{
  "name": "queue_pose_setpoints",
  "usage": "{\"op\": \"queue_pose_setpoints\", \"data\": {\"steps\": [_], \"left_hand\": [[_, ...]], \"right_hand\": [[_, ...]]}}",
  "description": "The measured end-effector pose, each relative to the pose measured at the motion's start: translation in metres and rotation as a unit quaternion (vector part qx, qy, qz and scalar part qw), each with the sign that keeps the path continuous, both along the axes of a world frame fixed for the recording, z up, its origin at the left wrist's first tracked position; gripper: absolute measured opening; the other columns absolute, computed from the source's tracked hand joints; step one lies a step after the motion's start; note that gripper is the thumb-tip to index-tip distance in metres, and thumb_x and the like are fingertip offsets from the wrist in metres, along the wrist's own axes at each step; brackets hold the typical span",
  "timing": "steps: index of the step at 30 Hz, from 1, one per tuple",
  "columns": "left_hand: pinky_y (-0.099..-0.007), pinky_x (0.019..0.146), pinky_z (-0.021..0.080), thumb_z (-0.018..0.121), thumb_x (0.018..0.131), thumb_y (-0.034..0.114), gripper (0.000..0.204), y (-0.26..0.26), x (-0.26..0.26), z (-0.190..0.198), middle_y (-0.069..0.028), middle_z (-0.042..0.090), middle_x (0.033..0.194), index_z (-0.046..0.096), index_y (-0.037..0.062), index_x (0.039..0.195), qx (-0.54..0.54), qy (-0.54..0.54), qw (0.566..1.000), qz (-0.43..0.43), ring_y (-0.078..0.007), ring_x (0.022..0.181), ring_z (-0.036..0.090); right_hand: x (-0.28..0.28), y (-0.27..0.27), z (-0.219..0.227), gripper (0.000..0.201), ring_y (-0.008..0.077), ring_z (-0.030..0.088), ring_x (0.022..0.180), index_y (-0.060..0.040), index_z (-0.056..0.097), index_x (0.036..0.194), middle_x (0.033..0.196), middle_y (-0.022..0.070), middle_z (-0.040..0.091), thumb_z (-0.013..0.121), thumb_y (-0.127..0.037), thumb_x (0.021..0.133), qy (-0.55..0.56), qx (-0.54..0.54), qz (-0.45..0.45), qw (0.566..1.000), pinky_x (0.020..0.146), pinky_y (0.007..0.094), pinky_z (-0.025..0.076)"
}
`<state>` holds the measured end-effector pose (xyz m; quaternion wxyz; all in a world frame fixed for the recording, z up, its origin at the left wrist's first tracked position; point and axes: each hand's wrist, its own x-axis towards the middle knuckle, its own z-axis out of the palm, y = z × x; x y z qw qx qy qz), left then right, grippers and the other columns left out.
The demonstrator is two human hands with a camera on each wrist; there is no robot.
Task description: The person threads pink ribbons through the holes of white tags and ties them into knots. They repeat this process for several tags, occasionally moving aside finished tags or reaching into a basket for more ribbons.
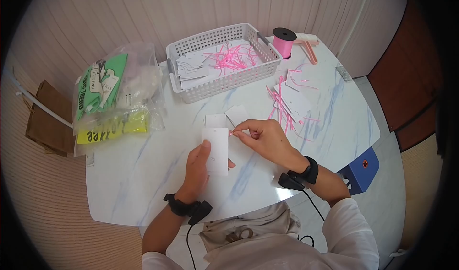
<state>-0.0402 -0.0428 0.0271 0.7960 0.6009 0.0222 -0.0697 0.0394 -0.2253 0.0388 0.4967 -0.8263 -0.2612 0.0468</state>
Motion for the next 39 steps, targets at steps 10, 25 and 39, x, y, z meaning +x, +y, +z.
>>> {"op": "queue_pose_setpoints", "data": {"steps": [10,25,39], "left_hand": [[-0.0261,0.066,0.050,0.028,0.102,0.041,0.054,0.001,0.000,-0.005,-0.0122,0.067,0.082,0.050,-0.0026,0.124,0.003,0.002,1.000,0.015,-0.0159,0.074,0.065],[-0.0281,0.063,0.051,0.029,0.102,0.042,0.053,-0.002,-0.002,-0.008,-0.0139,0.065,0.078,0.051,-0.0041,0.118,0.054,-0.001,0.998,0.012,-0.0194,0.070,0.066],[-0.0258,0.067,0.049,0.027,0.102,0.040,0.053,-0.003,-0.002,-0.004,-0.0111,0.066,0.083,0.050,-0.0016,0.125,-0.003,0.007,0.999,0.031,-0.0155,0.075,0.064]], "right_hand": [[0.003,0.002,-0.007,0.035,0.0174,0.056,0.060,-0.0055,0.059,0.114,0.076,0.0063,0.060,0.068,-0.016,0.082,-0.048,0.046,0.048,0.997,0.058,0.0295,0.046],[0.000,0.004,-0.001,0.016,0.0193,0.060,0.066,-0.0059,0.068,0.090,0.080,0.0081,0.063,0.071,-0.019,0.081,-0.092,0.011,-0.004,0.996,0.058,0.0288,0.048],[0.003,0.000,-0.006,0.016,0.0203,0.060,0.062,-0.0118,0.067,0.096,0.080,0.0047,0.056,0.068,-0.008,0.081,-0.197,0.032,0.043,0.979,0.053,0.0298,0.047]]}}
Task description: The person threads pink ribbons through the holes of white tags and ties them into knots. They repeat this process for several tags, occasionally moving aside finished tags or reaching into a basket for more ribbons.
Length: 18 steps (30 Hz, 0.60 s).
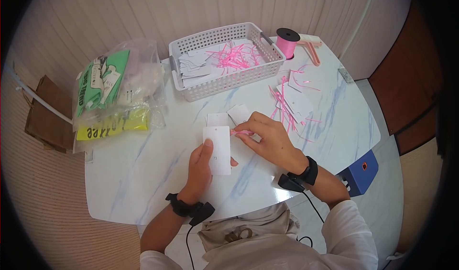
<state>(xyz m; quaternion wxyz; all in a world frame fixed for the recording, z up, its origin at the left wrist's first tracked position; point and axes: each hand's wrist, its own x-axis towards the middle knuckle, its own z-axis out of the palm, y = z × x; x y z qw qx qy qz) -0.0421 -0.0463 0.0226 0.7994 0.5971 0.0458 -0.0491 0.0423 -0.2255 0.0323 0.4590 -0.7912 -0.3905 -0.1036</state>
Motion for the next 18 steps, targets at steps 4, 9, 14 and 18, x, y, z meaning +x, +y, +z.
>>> {"op": "queue_pose_setpoints", "data": {"steps": [4,9,14,18], "left_hand": [[-0.0259,0.068,0.049,0.028,0.102,0.040,0.053,-0.0009,0.0002,0.0028,-0.0104,0.065,0.087,0.048,-0.0017,0.128,-0.022,0.001,1.000,-0.003,-0.0159,0.076,0.064],[-0.0259,0.069,0.049,0.029,0.102,0.038,0.052,0.0012,0.0011,0.0033,-0.0107,0.062,0.107,0.048,-0.0026,0.129,-0.038,-0.004,0.999,-0.018,-0.0154,0.076,0.064],[-0.0263,0.069,0.050,0.029,0.102,0.037,0.052,0.0032,0.0029,0.0049,-0.0105,0.057,0.124,0.047,-0.0037,0.129,-0.039,-0.016,0.999,-0.017,-0.0154,0.076,0.063],[-0.0276,0.070,0.051,0.029,0.102,0.037,0.052,0.0045,0.0023,0.0062,-0.0118,0.056,0.126,0.047,-0.0044,0.129,-0.044,-0.010,0.999,-0.028,-0.0162,0.076,0.064]], "right_hand": [[-0.0007,-0.0006,0.0017,0.017,0.0213,0.057,0.058,-0.0136,0.067,0.096,0.077,0.0040,0.054,0.068,-0.008,0.080,-0.032,-0.028,-0.007,0.999,0.050,0.0318,0.045],[-0.0004,-0.0006,0.0029,0.014,0.0208,0.055,0.057,-0.0137,0.066,0.092,0.075,0.0031,0.052,0.070,-0.008,0.079,-0.063,-0.052,-0.027,0.996,0.048,0.0324,0.043],[0.0019,-0.0022,0.0019,0.013,0.0199,0.055,0.056,-0.0126,0.066,0.089,0.073,0.0030,0.053,0.070,-0.007,0.078,-0.065,-0.032,-0.029,0.997,0.048,0.0316,0.043],[0.0029,-0.0024,0.0013,0.013,0.0193,0.055,0.055,-0.0123,0.066,0.088,0.073,0.0030,0.053,0.070,-0.007,0.077,-0.060,-0.027,-0.032,0.997,0.048,0.0312,0.042]]}}
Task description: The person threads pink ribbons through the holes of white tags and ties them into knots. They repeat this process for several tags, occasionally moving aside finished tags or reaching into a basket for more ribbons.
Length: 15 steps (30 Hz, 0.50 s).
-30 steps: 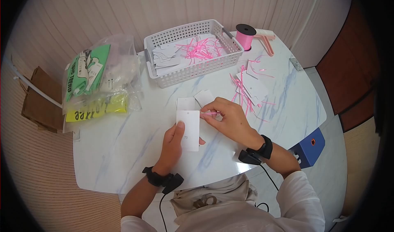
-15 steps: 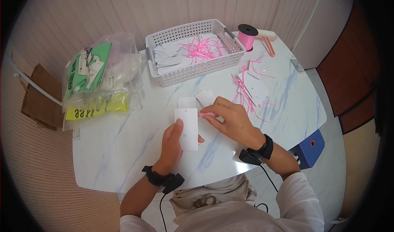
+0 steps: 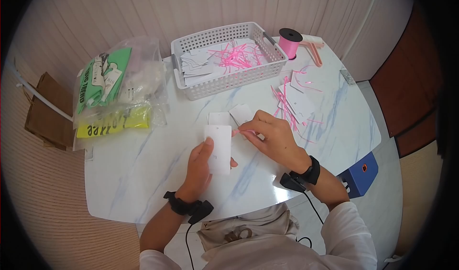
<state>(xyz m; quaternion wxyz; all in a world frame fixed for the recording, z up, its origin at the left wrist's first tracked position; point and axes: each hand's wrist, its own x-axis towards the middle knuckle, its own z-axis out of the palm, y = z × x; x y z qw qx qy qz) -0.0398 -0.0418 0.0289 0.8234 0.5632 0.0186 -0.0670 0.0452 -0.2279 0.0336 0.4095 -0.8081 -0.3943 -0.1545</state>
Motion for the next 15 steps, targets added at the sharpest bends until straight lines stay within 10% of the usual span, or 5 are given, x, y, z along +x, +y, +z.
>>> {"op": "queue_pose_setpoints", "data": {"steps": [15], "left_hand": [[-0.0261,0.068,0.051,0.026,0.103,0.030,0.046,-0.006,-0.001,-0.006,-0.0116,0.067,0.102,0.050,-0.0029,0.124,0.157,-0.001,0.986,-0.048,-0.0150,0.074,0.065]], "right_hand": [[-0.003,-0.001,0.001,0.011,0.0169,0.057,0.060,-0.0066,0.065,0.083,0.074,0.0048,0.056,0.066,-0.003,0.073,0.047,0.004,0.041,0.998,0.049,0.0267,0.047]]}}
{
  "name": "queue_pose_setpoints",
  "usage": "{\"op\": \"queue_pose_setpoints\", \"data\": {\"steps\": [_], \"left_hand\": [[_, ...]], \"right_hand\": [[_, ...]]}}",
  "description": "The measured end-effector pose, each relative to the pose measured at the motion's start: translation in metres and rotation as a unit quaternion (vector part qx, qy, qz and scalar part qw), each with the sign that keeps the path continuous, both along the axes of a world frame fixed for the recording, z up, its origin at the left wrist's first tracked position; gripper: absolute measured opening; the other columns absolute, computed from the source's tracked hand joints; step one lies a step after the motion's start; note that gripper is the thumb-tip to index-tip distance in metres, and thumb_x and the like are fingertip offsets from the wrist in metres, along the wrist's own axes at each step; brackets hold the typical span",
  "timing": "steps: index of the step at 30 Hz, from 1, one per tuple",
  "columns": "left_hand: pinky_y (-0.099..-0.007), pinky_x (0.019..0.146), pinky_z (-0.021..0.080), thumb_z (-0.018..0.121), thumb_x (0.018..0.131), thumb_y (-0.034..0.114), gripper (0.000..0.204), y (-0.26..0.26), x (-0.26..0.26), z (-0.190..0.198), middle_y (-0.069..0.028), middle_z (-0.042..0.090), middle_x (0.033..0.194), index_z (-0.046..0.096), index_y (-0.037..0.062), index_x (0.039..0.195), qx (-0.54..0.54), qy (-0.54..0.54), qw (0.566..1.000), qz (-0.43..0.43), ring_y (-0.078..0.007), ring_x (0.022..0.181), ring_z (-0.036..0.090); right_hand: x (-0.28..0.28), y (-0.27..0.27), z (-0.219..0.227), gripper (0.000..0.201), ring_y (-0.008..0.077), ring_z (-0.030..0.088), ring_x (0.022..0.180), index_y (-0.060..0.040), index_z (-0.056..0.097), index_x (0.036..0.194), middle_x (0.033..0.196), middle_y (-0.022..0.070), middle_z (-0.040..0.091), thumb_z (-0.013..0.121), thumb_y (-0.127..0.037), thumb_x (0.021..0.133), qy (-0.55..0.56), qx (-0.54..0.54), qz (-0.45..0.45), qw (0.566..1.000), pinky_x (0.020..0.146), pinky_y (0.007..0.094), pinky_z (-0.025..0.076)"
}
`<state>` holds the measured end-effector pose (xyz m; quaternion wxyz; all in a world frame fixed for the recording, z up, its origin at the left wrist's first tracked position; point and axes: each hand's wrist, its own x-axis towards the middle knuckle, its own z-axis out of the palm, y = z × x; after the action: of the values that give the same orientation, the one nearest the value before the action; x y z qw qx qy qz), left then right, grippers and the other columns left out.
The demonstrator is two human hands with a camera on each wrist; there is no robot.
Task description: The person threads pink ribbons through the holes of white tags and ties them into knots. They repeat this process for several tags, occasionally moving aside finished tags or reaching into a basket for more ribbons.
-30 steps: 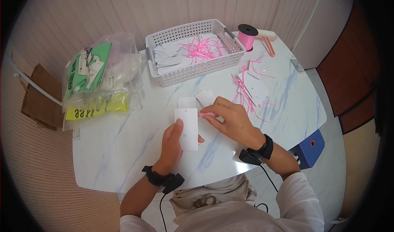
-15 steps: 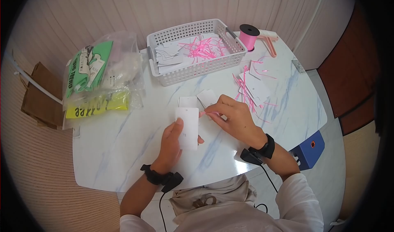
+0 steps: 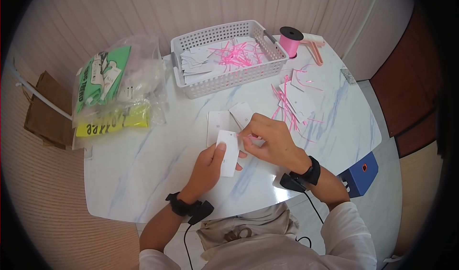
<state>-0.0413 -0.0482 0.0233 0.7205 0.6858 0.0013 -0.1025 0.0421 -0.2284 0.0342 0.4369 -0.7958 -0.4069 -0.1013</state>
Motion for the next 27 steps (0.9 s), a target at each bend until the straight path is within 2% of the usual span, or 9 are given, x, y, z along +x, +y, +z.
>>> {"op": "queue_pose_setpoints", "data": {"steps": [2,7,9,12,18,21,24,26,27], "left_hand": [[-0.0261,0.068,0.051,0.027,0.103,0.029,0.044,-0.001,-0.001,-0.004,-0.0114,0.068,0.099,0.051,-0.0031,0.123,0.021,-0.004,1.000,-0.007,-0.0147,0.074,0.065],[-0.0260,0.068,0.052,0.027,0.104,0.027,0.043,-0.001,-0.002,-0.009,-0.0122,0.068,0.098,0.052,-0.0040,0.119,0.095,-0.021,0.995,-0.030,-0.0147,0.075,0.066],[-0.0262,0.069,0.052,0.027,0.104,0.026,0.042,-0.002,-0.002,-0.009,-0.0118,0.068,0.097,0.053,-0.0041,0.117,0.089,-0.022,0.996,-0.022,-0.0148,0.075,0.066],[-0.0264,0.069,0.052,0.028,0.104,0.025,0.041,-0.004,-0.002,-0.008,-0.0110,0.068,0.095,0.054,-0.0045,0.113,0.085,-0.027,0.996,-0.016,-0.0150,0.075,0.067],[-0.0263,0.067,0.052,0.029,0.103,0.023,0.040,-0.005,-0.004,-0.006,-0.0110,0.067,0.092,0.055,-0.0058,0.109,0.100,-0.031,0.994,-0.008,-0.0154,0.074,0.067],[-0.0262,0.066,0.052,0.029,0.103,0.023,0.039,-0.005,-0.003,-0.006,-0.0115,0.067,0.092,0.055,-0.0059,0.109,0.113,-0.032,0.993,-0.010,-0.0153,0.074,0.067],[-0.0261,0.066,0.052,0.029,0.103,0.023,0.040,-0.006,-0.003,-0.007,-0.0112,0.067,0.092,0.055,-0.0058,0.109,0.110,-0.035,0.993,-0.009,-0.0150,0.073,0.067],[-0.0261,0.066,0.052,0.028,0.103,0.024,0.040,-0.006,-0.002,-0.011,-0.0110,0.068,0.092,0.055,-0.0056,0.109,0.103,-0.040,0.994,-0.004,-0.0149,0.073,0.067],[-0.0263,0.066,0.053,0.028,0.103,0.024,0.040,-0.005,-0.001,-0.013,-0.0110,0.067,0.093,0.055,-0.0052,0.110,0.110,-0.042,0.993,0.001,-0.0150,0.072,0.067]], "right_hand": [[-0.001,0.003,-0.005,0.009,0.0193,0.055,0.056,-0.0096,0.059,0.082,0.072,0.0024,0.052,0.064,-0.007,0.075,-0.024,0.013,0.008,1.000,0.047,0.0310,0.044],[-0.003,0.004,-0.003,0.009,0.0208,0.056,0.058,-0.0092,0.057,0.079,0.072,0.0028,0.052,0.064,-0.007,0.074,-0.029,-0.016,0.006,0.999,0.047,0.0326,0.044],[-0.003,0.004,-0.003,0.009,0.0212,0.057,0.058,-0.0090,0.057,0.079,0.072,0.0028,0.052,0.064,-0.007,0.073,-0.036,-0.027,0.002,0.999,0.047,0.0331,0.043],[-0.002,0.004,-0.005,0.008,0.0204,0.057,0.055,-0.0096,0.059,0.080,0.073,0.0026,0.054,0.065,-0.008,0.075,-0.062,-0.047,-0.001,0.997,0.046,0.0295,0.044],[-0.003,0.005,-0.005,0.009,0.0208,0.057,0.056,-0.0099,0.058,0.080,0.073,0.0024,0.053,0.064,-0.009,0.074,-0.077,-0.081,-0.007,0.994,0.047,0.0312,0.044],[-0.005,0.006,-0.003,0.012,0.0222,0.057,0.061,-0.0077,0.050,0.075,0.071,0.0048,0.047,0.062,-0.007,0.073,-0.065,-0.081,-0.007,0.995,0.049,0.0347,0.044],[-0.005,0.005,-0.005,0.009,0.0217,0.058,0.061,-0.0077,0.056,0.076,0.071,0.0042,0.049,0.064,-0.009,0.074,-0.069,-0.100,-0.013,0.992,0.049,0.0345,0.044],[-0.002,0.005,-0.010,0.015,0.0188,0.057,0.056,-0.0096,0.067,0.087,0.072,0.0020,0.054,0.071,-0.006,0.073,-0.139,-0.087,-0.011,0.986,0.047,0.0305,0.044],[-0.003,0.005,-0.010,0.015,0.0188,0.057,0.056,-0.0096,0.067,0.087,0.072,0.0020,0.054,0.071,-0.006,0.073,-0.139,-0.087,-0.009,0.986,0.047,0.0305,0.044]]}}
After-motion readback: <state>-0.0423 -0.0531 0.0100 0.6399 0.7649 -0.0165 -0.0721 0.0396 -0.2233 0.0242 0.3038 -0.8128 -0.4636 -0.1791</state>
